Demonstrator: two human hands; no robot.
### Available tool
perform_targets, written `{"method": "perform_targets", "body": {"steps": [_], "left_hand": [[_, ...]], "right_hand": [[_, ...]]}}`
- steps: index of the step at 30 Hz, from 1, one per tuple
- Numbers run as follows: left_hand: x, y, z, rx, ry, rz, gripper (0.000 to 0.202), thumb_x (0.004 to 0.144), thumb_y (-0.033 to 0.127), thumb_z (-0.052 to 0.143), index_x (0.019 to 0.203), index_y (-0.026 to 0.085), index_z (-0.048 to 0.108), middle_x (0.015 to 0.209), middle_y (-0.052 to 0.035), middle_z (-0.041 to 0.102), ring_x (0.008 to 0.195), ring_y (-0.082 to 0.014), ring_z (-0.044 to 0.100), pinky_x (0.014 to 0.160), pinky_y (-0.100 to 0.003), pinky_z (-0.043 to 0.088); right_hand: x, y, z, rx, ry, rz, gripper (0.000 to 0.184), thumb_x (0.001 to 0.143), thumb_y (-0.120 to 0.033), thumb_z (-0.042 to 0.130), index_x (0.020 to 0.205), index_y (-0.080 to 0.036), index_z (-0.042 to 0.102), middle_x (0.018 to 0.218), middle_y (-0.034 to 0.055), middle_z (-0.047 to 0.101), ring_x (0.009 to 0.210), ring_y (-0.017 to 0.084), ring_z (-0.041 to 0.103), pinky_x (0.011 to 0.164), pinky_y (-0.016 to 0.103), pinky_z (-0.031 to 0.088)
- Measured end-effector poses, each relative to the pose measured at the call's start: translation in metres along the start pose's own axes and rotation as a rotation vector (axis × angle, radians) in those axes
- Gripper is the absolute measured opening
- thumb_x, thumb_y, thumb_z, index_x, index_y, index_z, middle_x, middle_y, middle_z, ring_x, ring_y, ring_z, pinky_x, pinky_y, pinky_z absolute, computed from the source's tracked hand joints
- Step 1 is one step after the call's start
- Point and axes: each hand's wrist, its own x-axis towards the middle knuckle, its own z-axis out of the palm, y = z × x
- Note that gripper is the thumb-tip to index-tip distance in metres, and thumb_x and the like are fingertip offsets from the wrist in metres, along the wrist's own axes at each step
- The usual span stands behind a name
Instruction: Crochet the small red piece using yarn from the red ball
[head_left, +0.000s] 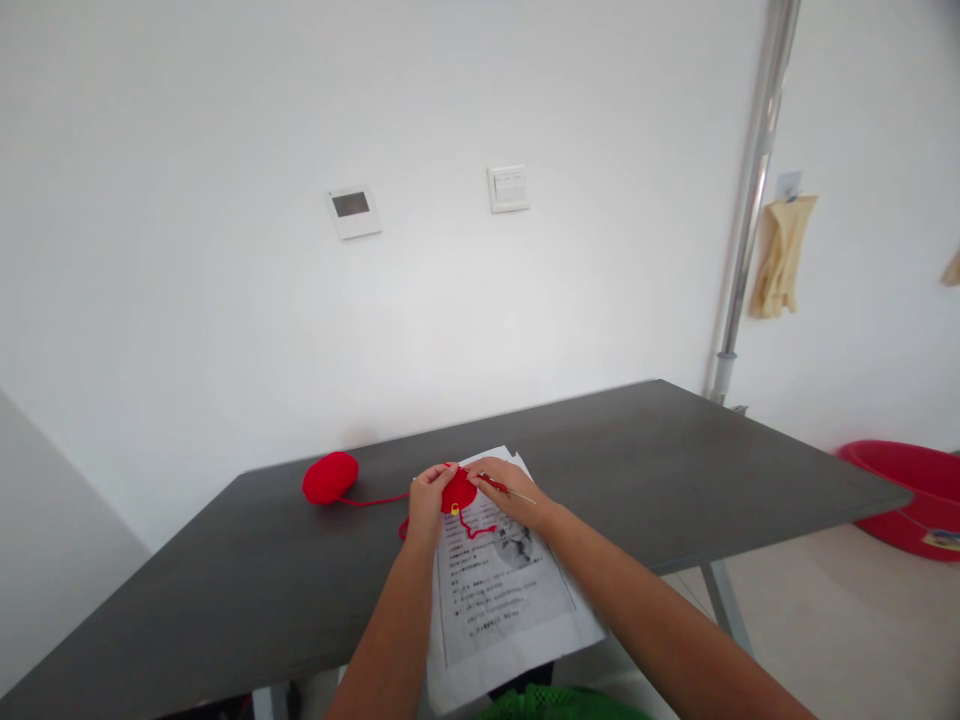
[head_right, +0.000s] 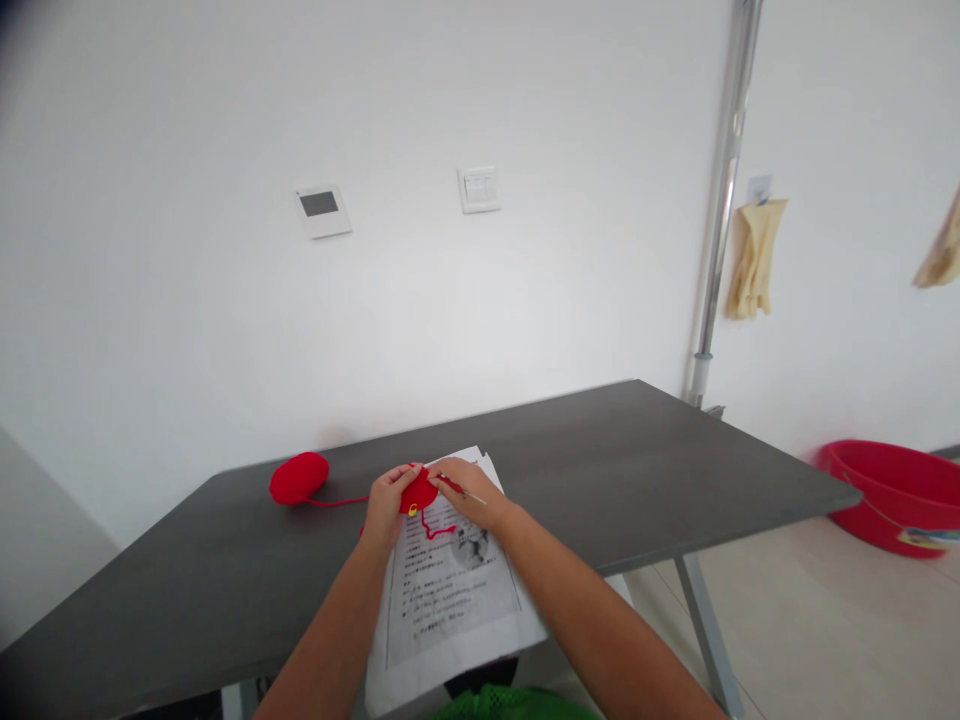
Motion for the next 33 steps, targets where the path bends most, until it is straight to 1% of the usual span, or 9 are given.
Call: {"method": "perform_targets", "body": {"steps": [4,8,10,15,20,23,28,30,33], "left_hand": [[-0.001,0.001,0.000,-0.067,-0.030,-0.070,0.021,0.053,0.027,0.074,0.066,0.012,0.066,0.063,-0.0047,0.068,0.057,-0.0147,0.061,0.060,-0.027,0.047],[0.000,0.003,-0.002,-0.130,-0.152,-0.174,0.012,0.059,0.021,0.070,0.065,0.011,0.066,0.062,-0.0052,0.067,0.055,-0.0139,0.060,0.057,-0.025,0.047],[0.000,0.004,-0.003,-0.163,-0.185,-0.240,0.007,0.063,0.017,0.066,0.065,0.010,0.065,0.062,-0.0059,0.067,0.055,-0.0135,0.060,0.057,-0.023,0.047],[-0.002,0.010,-0.004,-0.229,-0.194,-0.383,0.005,0.069,0.009,0.058,0.068,0.007,0.063,0.060,-0.0069,0.065,0.049,-0.0122,0.058,0.049,-0.020,0.045],[-0.005,0.015,-0.003,-0.248,-0.236,-0.461,0.007,0.071,0.009,0.054,0.070,0.008,0.061,0.057,-0.0057,0.063,0.045,-0.0117,0.056,0.045,-0.020,0.044],[-0.006,0.015,-0.002,-0.220,-0.232,-0.453,0.008,0.071,0.011,0.055,0.071,0.007,0.062,0.059,-0.0057,0.064,0.046,-0.0115,0.056,0.045,-0.021,0.043],[-0.008,0.014,-0.001,-0.156,-0.240,-0.342,0.011,0.068,0.016,0.059,0.071,0.008,0.066,0.063,-0.0070,0.066,0.052,-0.0129,0.058,0.049,-0.022,0.043],[-0.010,0.014,-0.001,-0.097,-0.284,-0.285,0.015,0.064,0.016,0.065,0.076,0.008,0.068,0.067,-0.0071,0.068,0.055,-0.0135,0.059,0.052,-0.022,0.043],[-0.013,0.015,-0.001,-0.025,-0.373,-0.213,0.027,0.057,0.014,0.071,0.084,0.009,0.069,0.071,-0.0077,0.069,0.063,-0.0151,0.062,0.060,-0.023,0.044]], "right_hand": [[-0.001,0.000,0.001,-0.031,-0.002,-0.061,0.017,0.089,-0.023,0.042,0.094,-0.019,0.058,0.099,0.0073,0.064,0.095,0.018,0.056,0.086,0.032,0.043],[-0.001,0.000,0.000,0.006,-0.004,-0.076,0.019,0.090,-0.025,0.042,0.095,-0.019,0.059,0.100,0.0076,0.064,0.096,0.018,0.056,0.087,0.032,0.042],[-0.001,0.001,0.000,0.074,0.010,-0.037,0.020,0.089,-0.027,0.044,0.092,-0.019,0.061,0.097,0.0070,0.064,0.094,0.018,0.057,0.086,0.031,0.043],[0.002,0.003,-0.001,0.349,0.074,0.147,0.020,0.084,-0.034,0.053,0.085,-0.017,0.064,0.084,0.0046,0.065,0.084,0.016,0.059,0.079,0.029,0.046],[0.004,0.000,-0.005,0.544,0.075,0.257,0.018,0.077,-0.034,0.061,0.078,-0.016,0.066,0.076,0.0028,0.064,0.077,0.016,0.059,0.075,0.029,0.046],[0.005,-0.003,-0.007,0.563,0.061,0.298,0.017,0.075,-0.033,0.063,0.075,-0.016,0.066,0.073,0.0018,0.063,0.073,0.015,0.059,0.071,0.028,0.046],[0.004,0.002,-0.006,0.484,0.065,0.271,0.017,0.076,-0.032,0.063,0.075,-0.016,0.066,0.072,0.0015,0.063,0.072,0.015,0.058,0.070,0.027,0.045],[0.004,0.006,-0.004,0.445,0.070,0.228,0.017,0.077,-0.032,0.062,0.076,-0.016,0.067,0.075,0.0022,0.064,0.075,0.015,0.058,0.073,0.028,0.045],[0.003,0.010,-0.003,0.364,0.073,0.158,0.016,0.078,-0.032,0.061,0.077,-0.016,0.067,0.077,0.0032,0.064,0.076,0.015,0.058,0.074,0.028,0.045]]}}
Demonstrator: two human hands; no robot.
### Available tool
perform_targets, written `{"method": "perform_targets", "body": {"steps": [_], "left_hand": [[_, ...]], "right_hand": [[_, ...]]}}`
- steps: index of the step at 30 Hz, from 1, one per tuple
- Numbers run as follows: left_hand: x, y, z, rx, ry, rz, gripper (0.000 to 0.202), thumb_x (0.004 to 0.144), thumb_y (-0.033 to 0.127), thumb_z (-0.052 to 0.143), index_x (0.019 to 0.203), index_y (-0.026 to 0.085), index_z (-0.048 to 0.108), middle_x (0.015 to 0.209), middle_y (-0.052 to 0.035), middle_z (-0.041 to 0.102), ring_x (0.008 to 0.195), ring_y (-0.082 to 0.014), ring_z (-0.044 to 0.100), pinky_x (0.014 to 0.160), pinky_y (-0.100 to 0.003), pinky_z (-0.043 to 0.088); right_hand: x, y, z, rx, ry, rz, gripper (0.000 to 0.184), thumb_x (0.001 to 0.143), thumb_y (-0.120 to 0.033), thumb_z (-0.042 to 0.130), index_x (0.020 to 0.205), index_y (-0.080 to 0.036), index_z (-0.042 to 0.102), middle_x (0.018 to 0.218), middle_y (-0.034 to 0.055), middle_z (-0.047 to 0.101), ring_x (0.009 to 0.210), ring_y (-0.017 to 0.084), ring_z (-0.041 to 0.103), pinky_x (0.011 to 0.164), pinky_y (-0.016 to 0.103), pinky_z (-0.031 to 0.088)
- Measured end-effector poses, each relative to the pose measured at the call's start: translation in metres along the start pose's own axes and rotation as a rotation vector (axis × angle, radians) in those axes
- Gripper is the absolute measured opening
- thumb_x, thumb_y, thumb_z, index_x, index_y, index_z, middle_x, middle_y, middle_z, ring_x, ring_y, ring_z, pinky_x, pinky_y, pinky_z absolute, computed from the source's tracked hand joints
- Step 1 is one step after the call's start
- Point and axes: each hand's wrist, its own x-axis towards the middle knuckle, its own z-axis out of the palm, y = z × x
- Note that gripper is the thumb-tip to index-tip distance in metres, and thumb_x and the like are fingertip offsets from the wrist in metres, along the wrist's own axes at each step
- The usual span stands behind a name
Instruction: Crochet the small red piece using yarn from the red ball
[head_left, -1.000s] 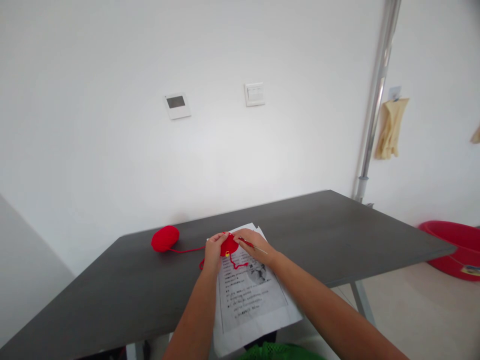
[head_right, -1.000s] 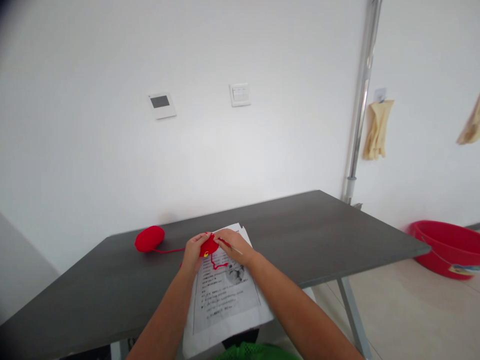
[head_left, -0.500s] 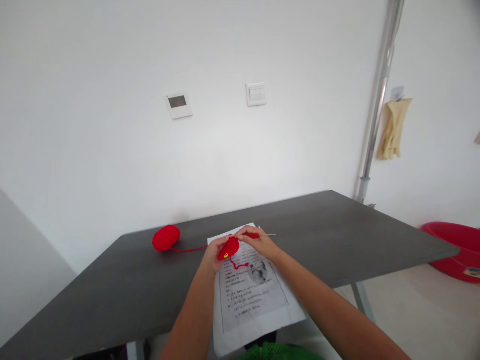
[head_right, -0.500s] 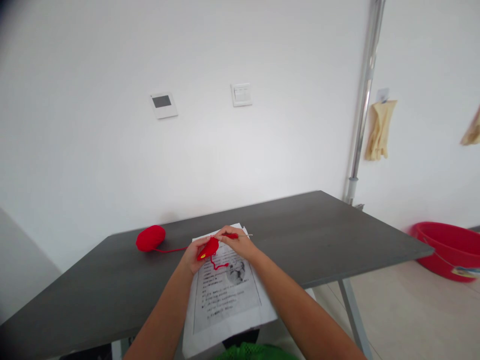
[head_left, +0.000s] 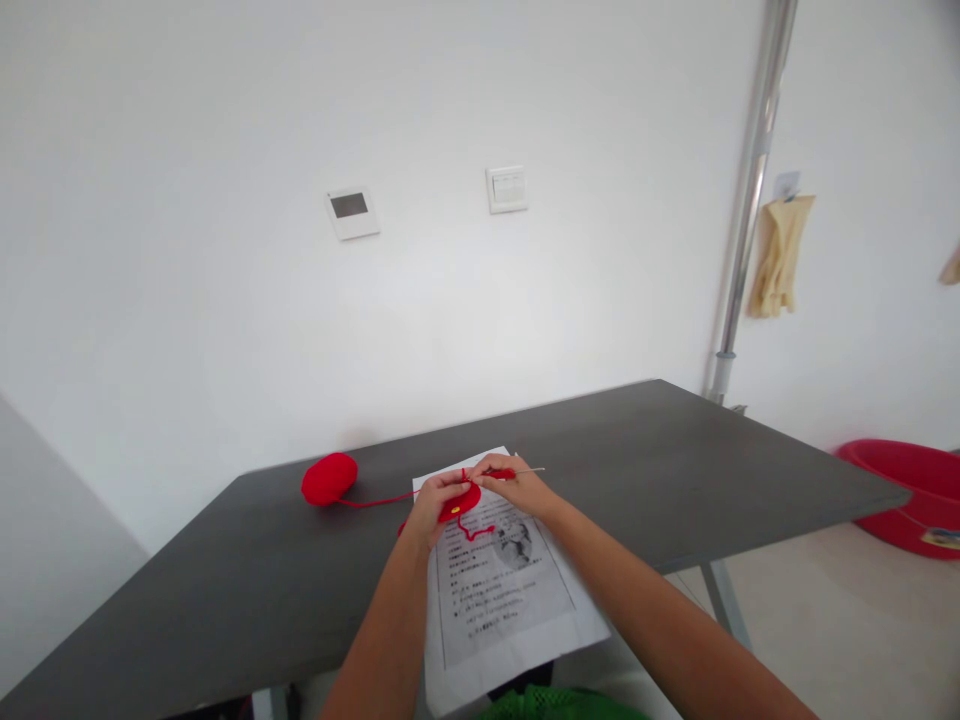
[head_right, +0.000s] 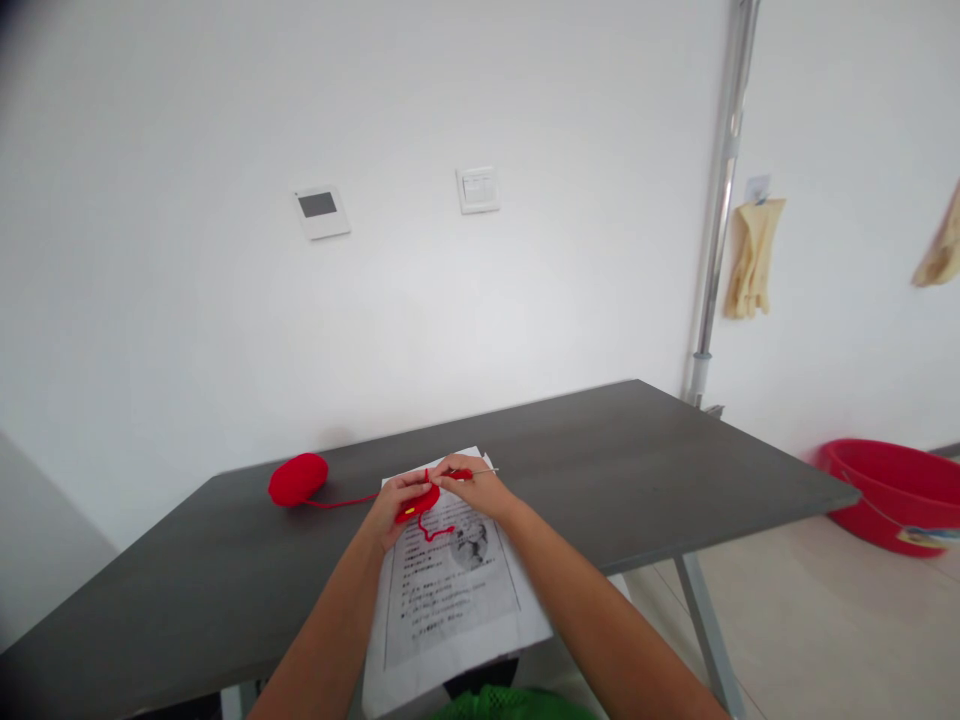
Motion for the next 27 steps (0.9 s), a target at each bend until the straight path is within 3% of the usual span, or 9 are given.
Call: {"method": "perform_targets", "body": {"steps": [4,10,17,27], "left_hand": [[0.001,-0.001,-0.002,0.034,-0.020,0.009,0.037,0.054,0.016,0.074,0.090,0.011,0.069,0.077,-0.0086,0.070,0.068,-0.0172,0.063,0.067,-0.027,0.045],[0.005,-0.003,-0.007,0.117,0.049,-0.012,0.042,0.052,0.018,0.076,0.092,0.012,0.069,0.076,-0.0072,0.070,0.061,-0.0148,0.062,0.060,-0.025,0.045],[0.009,-0.005,-0.015,0.144,0.123,0.009,0.044,0.051,0.019,0.075,0.094,0.011,0.068,0.073,-0.0063,0.069,0.060,-0.0135,0.061,0.059,-0.023,0.046],[0.007,-0.003,-0.011,0.148,0.157,0.042,0.042,0.048,0.022,0.078,0.088,0.011,0.069,0.072,-0.0070,0.069,0.060,-0.0153,0.060,0.057,-0.024,0.045]], "right_hand": [[-0.001,0.000,-0.002,-0.121,-0.036,-0.106,0.015,0.080,-0.030,0.059,0.079,-0.017,0.066,0.080,0.0048,0.064,0.077,0.016,0.058,0.074,0.029,0.046],[0.000,-0.002,-0.007,-0.204,-0.064,-0.200,0.016,0.083,-0.029,0.056,0.081,-0.017,0.067,0.083,0.0071,0.066,0.081,0.017,0.059,0.077,0.031,0.046],[-0.001,-0.003,-0.009,-0.137,-0.014,-0.029,0.016,0.080,-0.030,0.059,0.082,-0.017,0.068,0.080,0.0042,0.068,0.075,0.015,0.061,0.072,0.027,0.047],[0.001,0.002,-0.008,0.187,0.016,0.155,0.022,0.075,-0.036,0.064,0.078,-0.015,0.068,0.073,0.0028,0.064,0.070,0.014,0.061,0.069,0.028,0.051]]}}
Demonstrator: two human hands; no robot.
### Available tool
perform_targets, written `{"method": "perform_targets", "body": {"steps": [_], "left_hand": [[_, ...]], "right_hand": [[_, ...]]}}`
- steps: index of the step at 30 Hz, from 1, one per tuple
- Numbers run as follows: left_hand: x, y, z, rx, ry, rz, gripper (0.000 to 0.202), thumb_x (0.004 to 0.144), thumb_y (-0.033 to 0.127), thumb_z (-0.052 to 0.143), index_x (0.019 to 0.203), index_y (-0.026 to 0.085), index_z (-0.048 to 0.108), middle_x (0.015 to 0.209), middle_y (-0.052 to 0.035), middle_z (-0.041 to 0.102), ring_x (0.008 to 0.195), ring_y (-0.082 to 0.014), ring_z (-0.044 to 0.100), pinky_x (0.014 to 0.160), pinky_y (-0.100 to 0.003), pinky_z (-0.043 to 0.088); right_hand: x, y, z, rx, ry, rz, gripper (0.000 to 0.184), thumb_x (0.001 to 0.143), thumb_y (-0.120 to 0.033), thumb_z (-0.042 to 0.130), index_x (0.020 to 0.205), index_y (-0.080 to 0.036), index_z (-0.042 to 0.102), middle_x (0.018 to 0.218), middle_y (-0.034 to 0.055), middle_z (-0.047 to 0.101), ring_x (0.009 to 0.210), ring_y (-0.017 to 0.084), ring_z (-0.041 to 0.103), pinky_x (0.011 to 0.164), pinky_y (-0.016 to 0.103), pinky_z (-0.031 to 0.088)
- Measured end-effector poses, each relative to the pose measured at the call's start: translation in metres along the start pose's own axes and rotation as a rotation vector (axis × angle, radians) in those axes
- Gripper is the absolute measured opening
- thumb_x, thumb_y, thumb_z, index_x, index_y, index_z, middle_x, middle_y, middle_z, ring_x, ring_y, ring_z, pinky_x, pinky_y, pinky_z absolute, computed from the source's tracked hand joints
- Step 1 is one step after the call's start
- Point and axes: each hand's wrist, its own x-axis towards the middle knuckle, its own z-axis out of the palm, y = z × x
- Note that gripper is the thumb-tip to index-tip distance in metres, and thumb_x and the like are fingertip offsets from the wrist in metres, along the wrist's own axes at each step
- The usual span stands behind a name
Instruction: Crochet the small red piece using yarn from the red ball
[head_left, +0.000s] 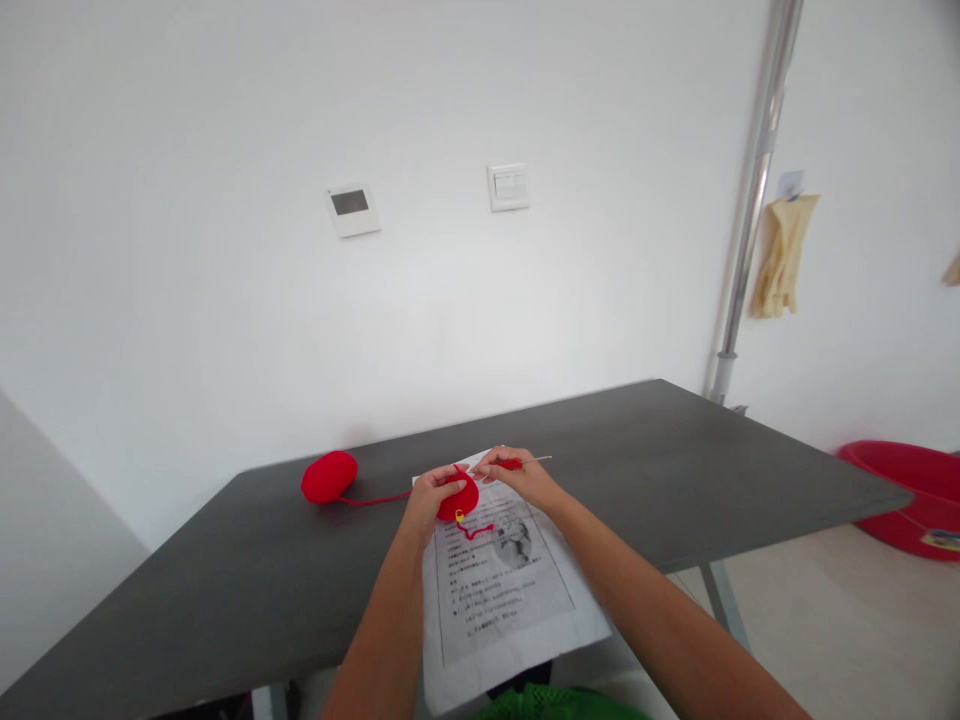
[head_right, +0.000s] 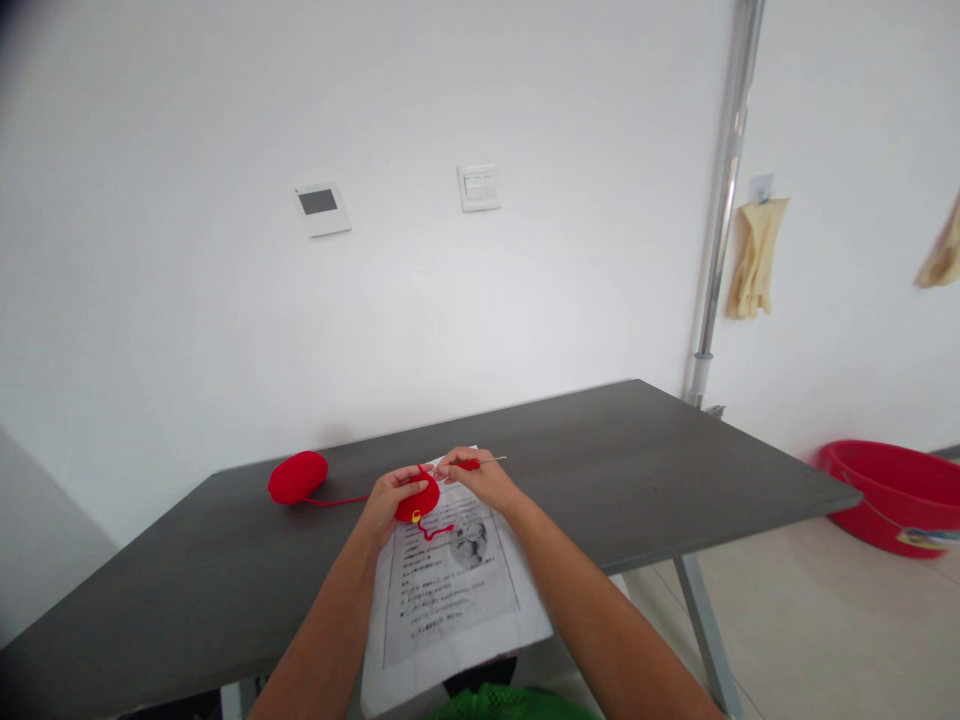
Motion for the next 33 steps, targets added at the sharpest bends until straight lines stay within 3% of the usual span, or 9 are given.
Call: {"method": "perform_targets", "body": {"steps": [10,20,33], "left_hand": [[-0.005,0.004,0.001,0.003,-0.010,0.001,0.040,0.049,0.023,0.079,0.087,0.012,0.069,0.069,-0.0064,0.069,0.054,-0.0132,0.058,0.052,-0.023,0.042],[-0.009,0.009,-0.004,-0.161,-0.128,-0.090,0.038,0.050,0.017,0.078,0.085,0.010,0.068,0.067,-0.0066,0.067,0.053,-0.0120,0.058,0.053,-0.023,0.043],[-0.006,0.003,-0.014,-0.169,-0.253,-0.138,0.038,0.052,0.019,0.078,0.087,0.009,0.068,0.060,-0.0057,0.065,0.051,-0.0117,0.056,0.052,-0.022,0.040]], "right_hand": [[-0.001,-0.004,0.003,0.064,-0.041,-0.025,0.023,0.073,-0.036,0.066,0.079,-0.015,0.068,0.075,0.0036,0.066,0.073,0.015,0.062,0.073,0.030,0.051],[-0.002,-0.015,-0.001,0.131,-0.079,0.009,0.023,0.071,-0.036,0.068,0.076,-0.013,0.068,0.071,0.0047,0.068,0.071,0.017,0.065,0.072,0.033,0.052],[-0.005,-0.025,-0.002,0.176,-0.119,0.067,0.026,0.068,-0.038,0.070,0.075,-0.013,0.067,0.068,0.0048,0.069,0.070,0.018,0.066,0.073,0.035,0.052]]}}
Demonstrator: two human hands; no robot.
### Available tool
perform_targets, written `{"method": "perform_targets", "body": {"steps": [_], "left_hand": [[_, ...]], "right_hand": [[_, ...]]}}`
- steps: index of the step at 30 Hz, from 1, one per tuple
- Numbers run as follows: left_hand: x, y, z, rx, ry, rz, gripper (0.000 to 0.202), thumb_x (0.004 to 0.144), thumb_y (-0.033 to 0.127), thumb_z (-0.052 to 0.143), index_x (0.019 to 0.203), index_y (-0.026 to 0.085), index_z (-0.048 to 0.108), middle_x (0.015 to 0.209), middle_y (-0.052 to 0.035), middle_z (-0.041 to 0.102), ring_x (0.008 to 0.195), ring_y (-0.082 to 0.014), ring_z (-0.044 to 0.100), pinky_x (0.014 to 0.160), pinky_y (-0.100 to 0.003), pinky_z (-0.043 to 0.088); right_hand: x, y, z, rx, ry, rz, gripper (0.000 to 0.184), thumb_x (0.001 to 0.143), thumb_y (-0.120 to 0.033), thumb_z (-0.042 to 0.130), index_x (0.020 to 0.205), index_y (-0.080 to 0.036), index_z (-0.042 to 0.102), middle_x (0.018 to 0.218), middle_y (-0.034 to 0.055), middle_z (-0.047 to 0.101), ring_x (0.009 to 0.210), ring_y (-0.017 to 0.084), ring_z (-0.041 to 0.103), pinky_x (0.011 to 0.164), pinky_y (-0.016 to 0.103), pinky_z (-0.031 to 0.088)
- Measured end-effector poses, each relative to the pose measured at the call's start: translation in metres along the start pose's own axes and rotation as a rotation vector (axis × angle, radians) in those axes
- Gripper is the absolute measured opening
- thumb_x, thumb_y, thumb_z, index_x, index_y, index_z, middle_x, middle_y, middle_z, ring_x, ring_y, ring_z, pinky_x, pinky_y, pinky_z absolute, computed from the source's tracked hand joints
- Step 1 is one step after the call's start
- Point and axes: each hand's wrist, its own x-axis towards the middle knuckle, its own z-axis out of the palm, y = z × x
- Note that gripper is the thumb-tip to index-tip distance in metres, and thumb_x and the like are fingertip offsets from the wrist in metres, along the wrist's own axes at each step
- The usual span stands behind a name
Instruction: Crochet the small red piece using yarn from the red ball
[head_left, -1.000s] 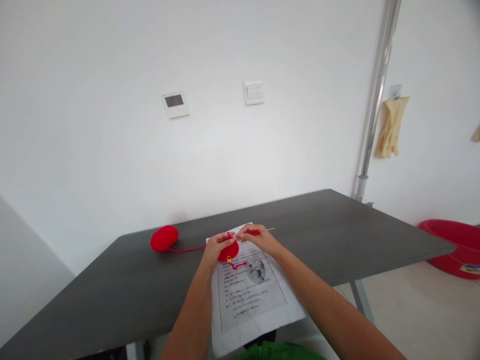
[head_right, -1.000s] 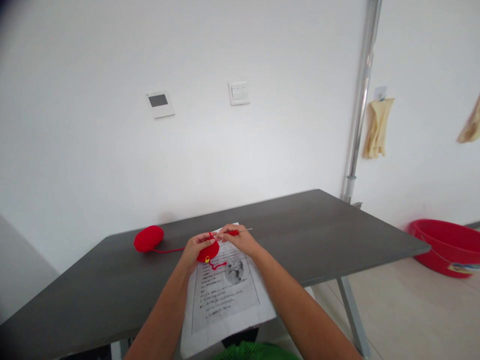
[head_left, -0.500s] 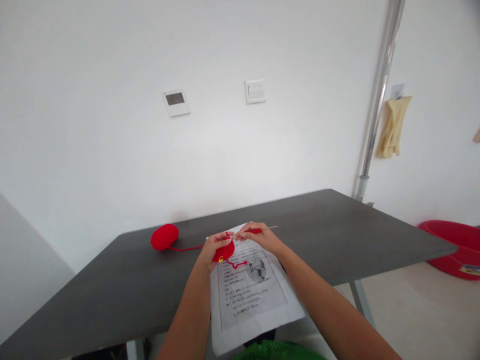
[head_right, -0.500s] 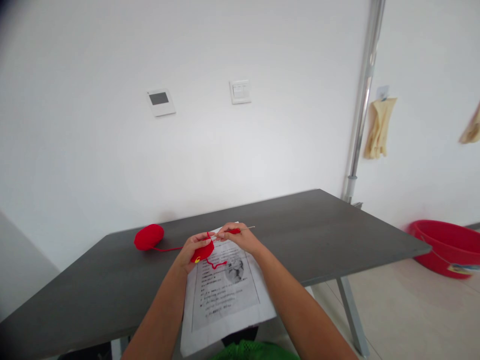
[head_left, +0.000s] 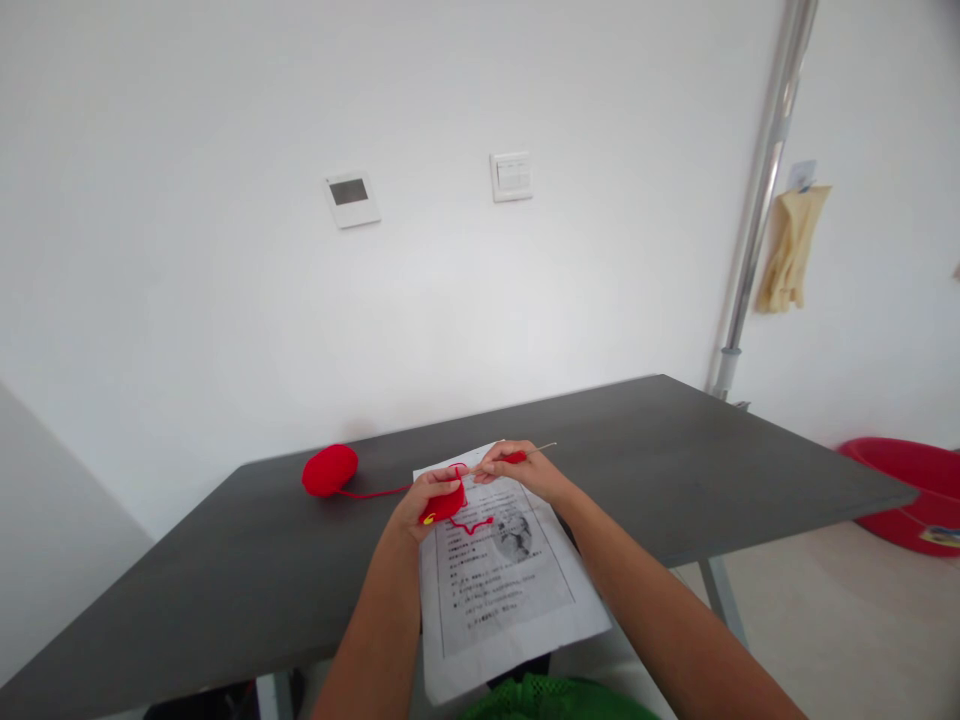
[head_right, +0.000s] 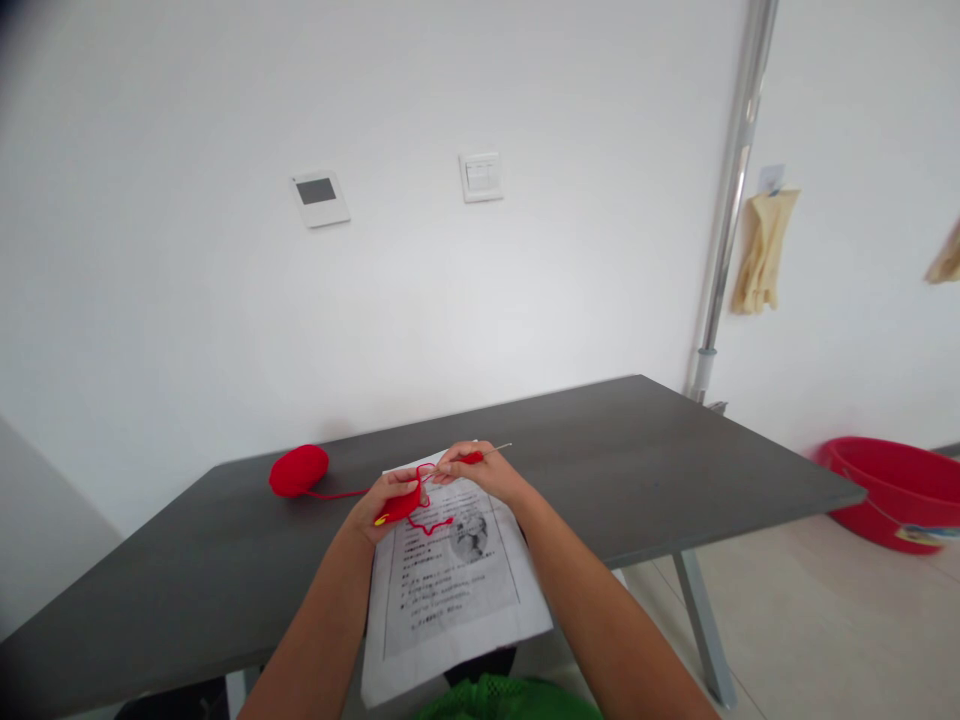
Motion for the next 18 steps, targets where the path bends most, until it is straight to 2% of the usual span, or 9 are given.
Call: {"method": "perform_targets", "body": {"steps": [9,18], "left_hand": [[-0.0009,0.0000,-0.0010,0.049,-0.051,-0.022,0.040,0.052,0.021,0.079,0.088,0.009,0.066,0.061,-0.0062,0.065,0.050,-0.0116,0.057,0.050,-0.021,0.038],[-0.0004,-0.0022,-0.0014,0.013,-0.105,0.046,0.033,0.055,0.024,0.075,0.083,0.010,0.067,0.055,-0.0044,0.061,0.054,-0.0135,0.056,0.059,-0.026,0.040]], "right_hand": [[-0.0005,0.0053,-0.0035,0.079,-0.002,0.017,0.025,0.069,-0.035,0.070,0.076,-0.012,0.066,0.070,0.0060,0.069,0.068,0.018,0.067,0.074,0.036,0.053],[-0.0015,0.0020,-0.0052,0.011,-0.039,0.001,0.023,0.071,-0.034,0.069,0.078,-0.013,0.068,0.071,0.0054,0.069,0.072,0.018,0.066,0.074,0.035,0.052]]}}
